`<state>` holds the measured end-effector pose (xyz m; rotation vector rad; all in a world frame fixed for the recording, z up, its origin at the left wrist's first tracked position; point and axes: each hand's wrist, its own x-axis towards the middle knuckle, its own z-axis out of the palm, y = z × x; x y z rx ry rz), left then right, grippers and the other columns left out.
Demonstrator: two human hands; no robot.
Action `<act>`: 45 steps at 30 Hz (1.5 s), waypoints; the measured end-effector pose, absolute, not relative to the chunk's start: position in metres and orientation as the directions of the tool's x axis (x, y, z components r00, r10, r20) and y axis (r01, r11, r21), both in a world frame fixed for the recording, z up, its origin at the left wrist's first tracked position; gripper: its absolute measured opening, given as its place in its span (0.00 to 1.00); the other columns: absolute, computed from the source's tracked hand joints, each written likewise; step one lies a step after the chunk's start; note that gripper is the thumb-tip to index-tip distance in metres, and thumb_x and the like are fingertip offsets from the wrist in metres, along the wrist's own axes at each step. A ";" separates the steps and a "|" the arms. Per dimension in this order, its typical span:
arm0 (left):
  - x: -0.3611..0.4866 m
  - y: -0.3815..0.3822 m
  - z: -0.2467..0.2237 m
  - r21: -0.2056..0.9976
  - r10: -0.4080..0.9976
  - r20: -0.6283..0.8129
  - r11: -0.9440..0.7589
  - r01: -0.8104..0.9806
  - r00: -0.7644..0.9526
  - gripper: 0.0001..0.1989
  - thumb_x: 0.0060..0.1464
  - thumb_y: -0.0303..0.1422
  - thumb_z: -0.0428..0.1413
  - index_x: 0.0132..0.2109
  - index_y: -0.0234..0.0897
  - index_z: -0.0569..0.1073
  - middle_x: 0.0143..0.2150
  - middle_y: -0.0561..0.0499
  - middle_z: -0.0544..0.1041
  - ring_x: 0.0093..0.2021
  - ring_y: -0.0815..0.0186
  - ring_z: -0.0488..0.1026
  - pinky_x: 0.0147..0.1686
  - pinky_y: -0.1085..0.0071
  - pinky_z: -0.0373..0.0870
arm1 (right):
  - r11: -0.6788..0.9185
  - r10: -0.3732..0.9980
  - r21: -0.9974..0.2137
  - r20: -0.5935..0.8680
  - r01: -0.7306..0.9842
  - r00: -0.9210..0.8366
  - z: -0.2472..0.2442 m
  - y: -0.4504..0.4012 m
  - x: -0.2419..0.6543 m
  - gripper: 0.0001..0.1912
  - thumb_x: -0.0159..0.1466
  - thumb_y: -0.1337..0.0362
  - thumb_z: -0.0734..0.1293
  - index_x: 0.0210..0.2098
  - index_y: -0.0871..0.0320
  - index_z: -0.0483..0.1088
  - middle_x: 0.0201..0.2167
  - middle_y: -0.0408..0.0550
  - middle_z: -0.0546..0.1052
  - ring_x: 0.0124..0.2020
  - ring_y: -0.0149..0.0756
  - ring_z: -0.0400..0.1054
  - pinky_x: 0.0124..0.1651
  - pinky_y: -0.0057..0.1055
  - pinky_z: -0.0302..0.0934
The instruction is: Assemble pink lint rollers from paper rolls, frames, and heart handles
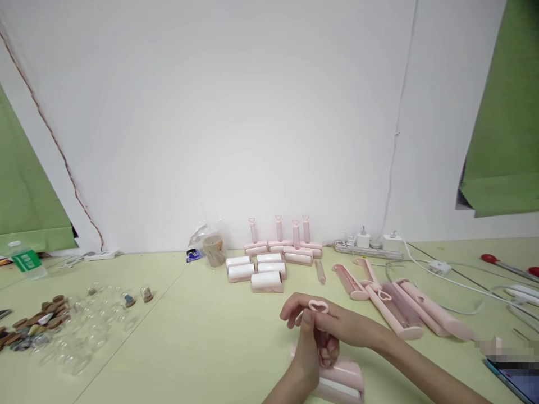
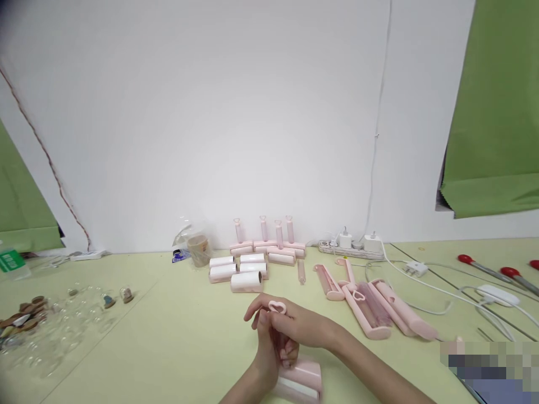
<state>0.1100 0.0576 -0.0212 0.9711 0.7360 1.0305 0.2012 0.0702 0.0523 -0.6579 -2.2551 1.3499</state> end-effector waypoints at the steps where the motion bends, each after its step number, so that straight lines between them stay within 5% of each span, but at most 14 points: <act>1: 0.110 0.057 -0.021 0.909 0.935 -0.060 0.196 -0.368 0.349 0.36 0.25 0.70 0.32 0.11 0.38 0.53 0.06 0.60 0.46 0.08 0.80 0.41 0.13 0.75 0.33 | 0.392 0.611 -0.906 0.128 0.159 -0.781 0.050 0.070 0.200 0.16 0.64 0.57 0.51 0.43 0.54 0.64 0.37 0.47 0.70 0.36 0.35 0.66 0.38 0.32 0.62; 7: 0.112 0.053 -0.016 0.882 0.946 -0.093 0.222 -0.416 0.309 0.34 0.24 0.68 0.41 0.14 0.38 0.53 0.07 0.61 0.47 0.09 0.80 0.42 0.13 0.74 0.33 | 0.528 0.567 -0.845 0.428 -0.089 -0.704 0.038 0.073 0.191 0.19 0.62 0.55 0.53 0.31 0.58 0.71 0.34 0.49 0.69 0.33 0.35 0.63 0.37 0.32 0.59; 13: 0.111 0.048 -0.013 0.875 0.962 -0.083 0.195 -0.442 0.260 0.31 0.26 0.64 0.49 0.16 0.38 0.54 0.07 0.62 0.48 0.10 0.81 0.43 0.14 0.74 0.34 | 0.566 0.598 -0.809 0.534 -0.157 -0.598 0.030 0.071 0.189 0.20 0.62 0.54 0.54 0.25 0.58 0.69 0.28 0.47 0.66 0.30 0.34 0.62 0.36 0.34 0.59; 19: 0.115 0.048 -0.018 0.900 0.965 -0.043 0.151 -0.410 0.260 0.32 0.28 0.66 0.44 0.14 0.38 0.53 0.07 0.61 0.47 0.09 0.80 0.42 0.13 0.74 0.33 | 0.514 0.621 -0.858 0.366 0.008 -0.693 0.039 0.065 0.192 0.24 0.62 0.51 0.51 0.25 0.57 0.70 0.33 0.46 0.65 0.28 0.31 0.61 0.31 0.29 0.59; 23: 0.109 0.053 -0.026 0.919 0.970 0.039 0.060 -0.388 0.241 0.30 0.31 0.63 0.47 0.18 0.38 0.56 0.08 0.62 0.50 0.09 0.79 0.44 0.11 0.76 0.38 | 0.403 0.736 -0.901 0.214 0.161 -0.643 0.040 0.059 0.200 0.17 0.61 0.52 0.53 0.41 0.51 0.66 0.40 0.45 0.66 0.32 0.33 0.64 0.36 0.32 0.61; 27: 0.083 0.058 -0.013 0.979 0.890 0.097 -0.004 -0.206 0.446 0.24 0.25 0.48 0.62 0.19 0.35 0.61 0.12 0.60 0.59 0.13 0.77 0.55 0.15 0.77 0.51 | 0.233 0.767 -0.962 0.092 0.142 -0.635 0.017 0.051 0.217 0.20 0.62 0.52 0.54 0.53 0.49 0.52 0.50 0.48 0.63 0.46 0.38 0.63 0.47 0.36 0.56; 30: 0.057 0.055 0.009 0.989 0.765 0.118 -0.146 -0.008 0.633 0.15 0.36 0.39 0.60 0.31 0.34 0.70 0.29 0.51 0.71 0.31 0.67 0.68 0.33 0.72 0.64 | 0.239 0.791 -0.960 0.103 0.149 -0.603 -0.010 0.046 0.225 0.23 0.62 0.52 0.54 0.54 0.52 0.50 0.51 0.51 0.63 0.53 0.40 0.56 0.52 0.37 0.51; 33: 0.035 0.044 0.017 0.872 0.831 0.089 -0.332 0.361 0.549 0.38 0.29 0.37 0.62 0.52 0.39 0.61 0.49 0.46 0.63 0.50 0.56 0.60 0.46 0.65 0.59 | 0.318 0.806 -0.918 0.131 0.236 -0.578 -0.028 0.041 0.227 0.21 0.58 0.53 0.60 0.48 0.53 0.58 0.46 0.49 0.66 0.48 0.43 0.60 0.49 0.38 0.55; 36: 0.018 0.036 0.005 0.695 0.912 -0.036 -0.270 0.666 0.408 0.44 0.22 0.37 0.64 0.52 0.39 0.58 0.47 0.47 0.63 0.46 0.54 0.62 0.40 0.66 0.62 | 0.395 0.816 -0.851 0.153 0.346 -0.557 -0.035 0.038 0.226 0.14 0.56 0.61 0.62 0.42 0.54 0.61 0.41 0.46 0.68 0.40 0.40 0.65 0.43 0.36 0.59; 40: -0.014 0.037 -0.010 0.672 0.900 -0.064 -0.280 0.685 0.430 0.24 0.34 0.33 0.58 0.44 0.41 0.65 0.42 0.52 0.66 0.39 0.62 0.65 0.37 0.71 0.62 | 0.608 0.741 -0.707 0.344 0.360 -0.576 -0.035 0.062 0.223 0.24 0.55 0.67 0.58 0.51 0.56 0.53 0.47 0.51 0.65 0.48 0.41 0.60 0.48 0.36 0.57; 45: -0.088 0.058 -0.013 0.709 0.967 -0.094 -0.101 0.698 0.235 0.28 0.37 0.30 0.56 0.50 0.40 0.62 0.48 0.48 0.65 0.47 0.60 0.62 0.48 0.67 0.58 | 0.682 0.730 -0.471 0.485 0.560 -0.481 -0.025 0.141 0.182 0.26 0.54 0.69 0.57 0.53 0.57 0.52 0.52 0.54 0.62 0.54 0.42 0.53 0.54 0.40 0.49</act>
